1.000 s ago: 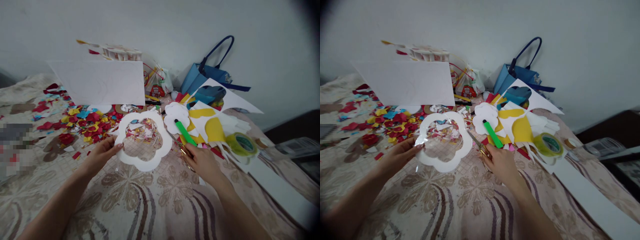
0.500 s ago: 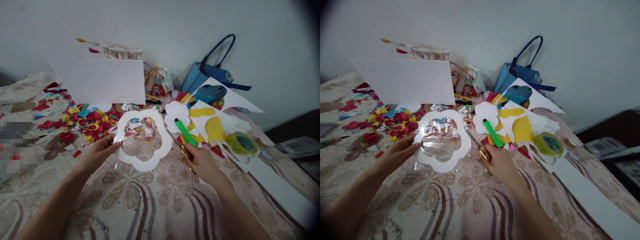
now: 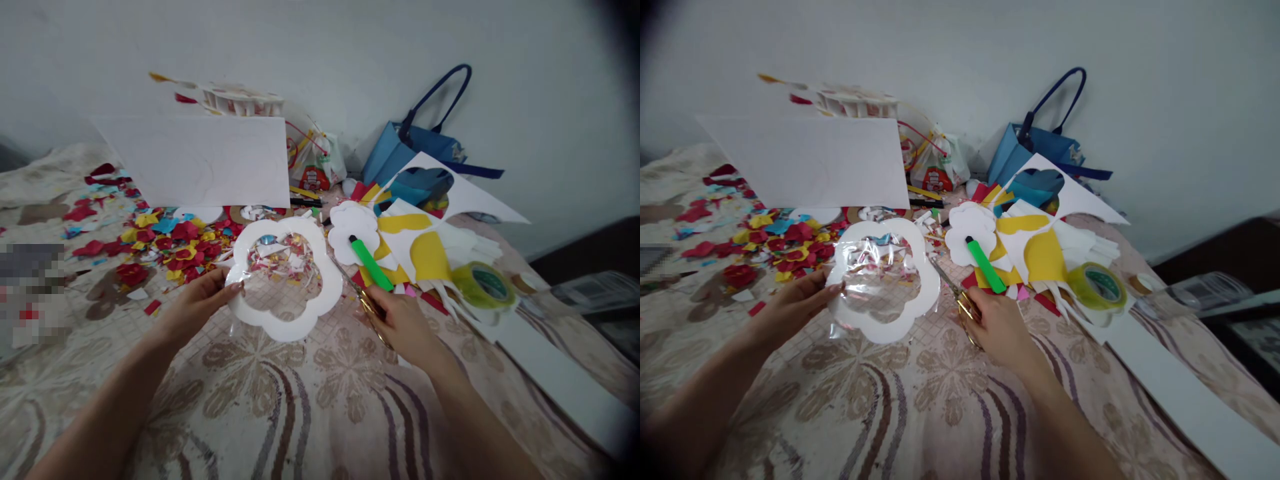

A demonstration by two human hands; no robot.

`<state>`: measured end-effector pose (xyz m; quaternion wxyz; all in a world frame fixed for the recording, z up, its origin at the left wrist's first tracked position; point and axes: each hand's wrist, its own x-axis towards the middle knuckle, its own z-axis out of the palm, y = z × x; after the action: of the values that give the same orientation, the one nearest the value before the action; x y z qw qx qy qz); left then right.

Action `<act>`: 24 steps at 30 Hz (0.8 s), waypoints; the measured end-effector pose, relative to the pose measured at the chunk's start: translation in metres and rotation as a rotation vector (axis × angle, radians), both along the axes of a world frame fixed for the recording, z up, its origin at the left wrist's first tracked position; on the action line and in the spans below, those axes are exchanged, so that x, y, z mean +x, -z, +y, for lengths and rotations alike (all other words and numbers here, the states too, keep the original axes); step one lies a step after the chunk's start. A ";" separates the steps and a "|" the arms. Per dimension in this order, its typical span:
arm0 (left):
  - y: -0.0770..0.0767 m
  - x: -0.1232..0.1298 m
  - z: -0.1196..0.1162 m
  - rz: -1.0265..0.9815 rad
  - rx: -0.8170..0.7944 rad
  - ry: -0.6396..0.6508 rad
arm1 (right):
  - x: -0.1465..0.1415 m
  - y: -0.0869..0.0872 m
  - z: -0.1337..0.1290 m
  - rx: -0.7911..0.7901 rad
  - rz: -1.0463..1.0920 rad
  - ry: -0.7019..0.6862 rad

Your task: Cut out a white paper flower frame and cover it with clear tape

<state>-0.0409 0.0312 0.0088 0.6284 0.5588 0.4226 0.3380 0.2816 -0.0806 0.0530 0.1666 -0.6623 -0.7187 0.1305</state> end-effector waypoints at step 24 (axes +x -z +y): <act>-0.009 0.006 -0.004 0.044 0.032 0.018 | -0.004 0.004 0.001 0.003 -0.097 0.047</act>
<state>-0.0345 0.0268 0.0182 0.6130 0.5797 0.4261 0.3266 0.2774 -0.0796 0.0491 0.1358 -0.6842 -0.7104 0.0933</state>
